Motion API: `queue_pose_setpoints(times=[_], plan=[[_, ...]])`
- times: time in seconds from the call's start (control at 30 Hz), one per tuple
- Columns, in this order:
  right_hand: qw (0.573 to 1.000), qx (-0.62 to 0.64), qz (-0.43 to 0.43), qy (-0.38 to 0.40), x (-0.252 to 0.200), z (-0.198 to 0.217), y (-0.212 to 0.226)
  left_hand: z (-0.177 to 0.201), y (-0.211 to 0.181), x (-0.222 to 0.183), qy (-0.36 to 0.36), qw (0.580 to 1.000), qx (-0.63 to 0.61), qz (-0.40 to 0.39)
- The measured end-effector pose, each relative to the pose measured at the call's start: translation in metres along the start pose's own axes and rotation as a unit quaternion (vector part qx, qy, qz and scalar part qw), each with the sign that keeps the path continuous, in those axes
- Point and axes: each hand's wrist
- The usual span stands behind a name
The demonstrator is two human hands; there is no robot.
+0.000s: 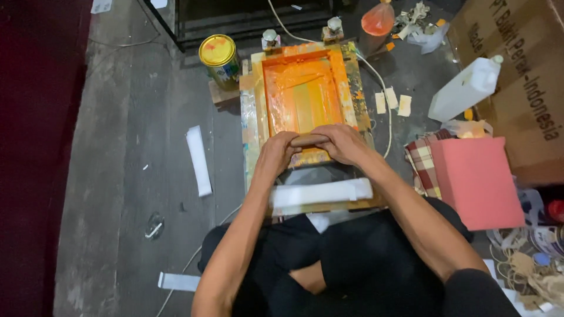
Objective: Manual screen printing of labels using orange ink and a squeegee while sitting on the floor.
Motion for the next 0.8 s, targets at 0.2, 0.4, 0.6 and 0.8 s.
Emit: queue_pose_setpoints(times=[0.2, 0.4, 0.6, 0.8], plan=[[0.991, 0.0, -0.087, 0.098, -0.011, 0.012, 0.015, 0.015, -0.021, -0.033, 0.034, 0.999, -0.025, 0.026], [0.992, 0.024, -0.102, 0.067, -0.012, 0.015, 0.032, 0.009, -0.014, -0.04, -0.101, 0.988, -0.084, -0.08], [0.999, 0.028, -0.017, 0.011, -0.02, -0.005, 0.013, -0.015, 0.009, -0.02, -0.267, 0.961, -0.055, 0.052], [0.996, 0.069, 0.004, -0.055, -0.004, 0.009, 0.004, -0.002, -0.005, -0.002, -0.192, 0.975, 0.031, 0.108]])
Point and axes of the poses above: each hand's wrist, its own x-axis towards the middle knuckle, its own z-axis out of the back of the hand, y = z × x, and after that the axes turned 14 degrees about z, right-handed
